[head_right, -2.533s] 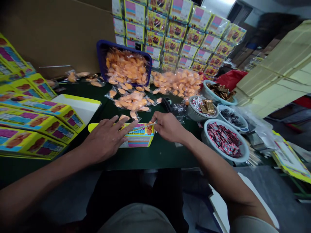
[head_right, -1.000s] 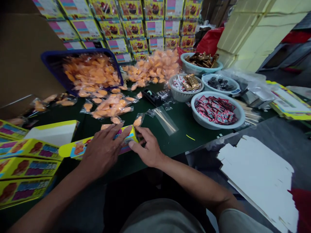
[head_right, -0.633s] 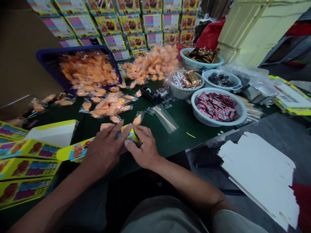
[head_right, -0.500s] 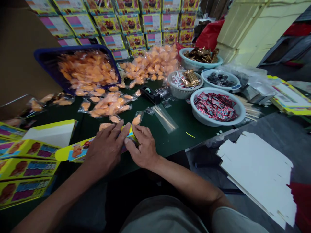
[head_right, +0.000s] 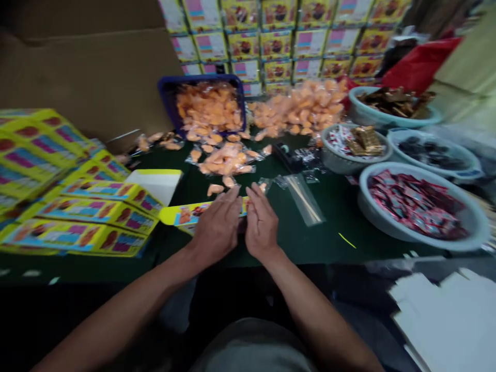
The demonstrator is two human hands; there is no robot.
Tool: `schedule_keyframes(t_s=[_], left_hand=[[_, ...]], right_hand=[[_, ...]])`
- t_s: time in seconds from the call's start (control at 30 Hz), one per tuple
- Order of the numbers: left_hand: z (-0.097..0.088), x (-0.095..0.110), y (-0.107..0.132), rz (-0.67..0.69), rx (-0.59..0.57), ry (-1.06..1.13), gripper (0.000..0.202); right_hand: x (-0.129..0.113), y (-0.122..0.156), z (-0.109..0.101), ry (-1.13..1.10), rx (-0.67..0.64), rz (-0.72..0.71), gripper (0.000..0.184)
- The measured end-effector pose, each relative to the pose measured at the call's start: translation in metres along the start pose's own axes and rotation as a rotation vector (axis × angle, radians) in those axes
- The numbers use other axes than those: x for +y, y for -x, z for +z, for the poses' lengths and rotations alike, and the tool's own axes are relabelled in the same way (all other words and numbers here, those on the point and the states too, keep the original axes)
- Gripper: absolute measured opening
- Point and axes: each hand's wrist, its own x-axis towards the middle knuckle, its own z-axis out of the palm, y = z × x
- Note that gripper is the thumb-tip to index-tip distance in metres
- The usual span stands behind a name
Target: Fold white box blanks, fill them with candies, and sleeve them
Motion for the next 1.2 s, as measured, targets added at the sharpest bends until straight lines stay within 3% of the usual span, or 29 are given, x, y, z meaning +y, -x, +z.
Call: schedule_keyframes(t_s=[0.13, 0.3, 0.4, 0.5, 0.63, 0.8, 0.9, 1.0, 1.13, 1.2], left_hand=[[-0.004, 0.004, -0.001, -0.076, -0.026, 0.003, 0.033], [-0.024, -0.008, 0.026, -0.203, -0.177, -0.188, 0.056], [-0.034, -0.021, 0.048, -0.338, -0.176, -0.235, 0.063], [-0.033, -0.03, 0.064, -0.404, -0.112, -0.154, 0.059], [-0.022, -0.031, 0.07, -0.429, 0.001, -0.045, 0.055], [-0.02, -0.025, 0.067, -0.441, 0.005, -0.048, 0.056], [-0.034, -0.03, 0.071, -0.414, -0.025, 0.053, 0.073], [-0.058, -0.048, 0.084, -0.374, -0.024, 0.203, 0.091], [-0.08, -0.074, 0.099, -0.362, 0.05, 0.071, 0.08], [-0.082, -0.081, 0.1, -0.338, -0.015, -0.046, 0.061]], right_hand=[[0.007, 0.003, -0.011, 0.096, -0.1, -0.124, 0.041], [0.008, 0.004, -0.016, 0.081, -0.129, -0.127, 0.038], [0.007, 0.005, -0.015, 0.069, -0.119, -0.151, 0.041], [0.006, 0.003, -0.017, 0.098, -0.14, -0.2, 0.043], [0.009, -0.003, -0.021, 0.091, -0.229, -0.238, 0.043], [0.015, -0.006, -0.019, 0.091, -0.209, -0.264, 0.042], [0.019, -0.008, -0.018, 0.103, -0.201, -0.3, 0.04], [0.022, -0.01, -0.018, 0.107, -0.201, -0.327, 0.039], [0.023, -0.009, -0.019, 0.099, -0.194, -0.332, 0.041], [0.024, -0.008, -0.018, 0.092, -0.188, -0.334, 0.042]])
